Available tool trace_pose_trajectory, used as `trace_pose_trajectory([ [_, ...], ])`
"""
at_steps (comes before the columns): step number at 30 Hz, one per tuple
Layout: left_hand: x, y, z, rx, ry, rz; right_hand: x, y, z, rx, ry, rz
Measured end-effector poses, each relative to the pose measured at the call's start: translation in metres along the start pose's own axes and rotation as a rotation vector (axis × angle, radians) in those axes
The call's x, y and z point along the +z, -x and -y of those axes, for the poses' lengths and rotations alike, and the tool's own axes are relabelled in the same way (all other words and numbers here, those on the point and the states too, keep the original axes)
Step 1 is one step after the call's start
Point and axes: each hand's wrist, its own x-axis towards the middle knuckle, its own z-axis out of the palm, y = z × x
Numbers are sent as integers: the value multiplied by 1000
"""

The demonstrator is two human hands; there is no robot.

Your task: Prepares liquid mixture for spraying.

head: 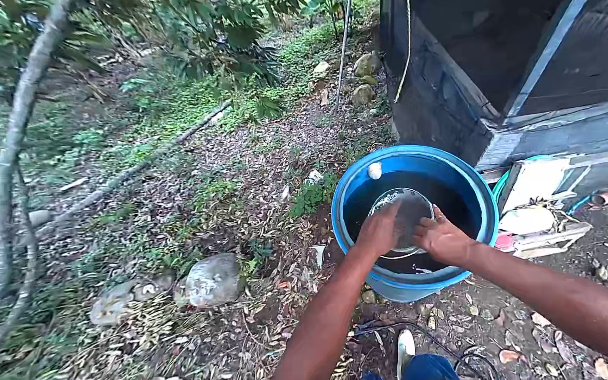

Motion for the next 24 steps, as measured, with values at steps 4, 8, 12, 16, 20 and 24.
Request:
trace_pose_trajectory([
  [4, 26, -2, 49, -230, 110, -346, 29, -40, -41, -36, 90, 257],
  [8, 66, 14, 96, -686, 138, -349, 60, -81, -58, -84, 194, 464],
  [12, 110, 13, 110, -891, 307, -353, 77, -120, -53, -167, 254, 585],
  [16, 124, 8, 107, -902, 239, -477, 87, -146, -48, -241, 313, 698],
  [20, 121, 9, 110, -917, 229, -451, 94, -159, -46, -289, 303, 729],
  [24, 122, 10, 113, -921, 243, -425, 96, -168, -45, -312, 235, 720],
])
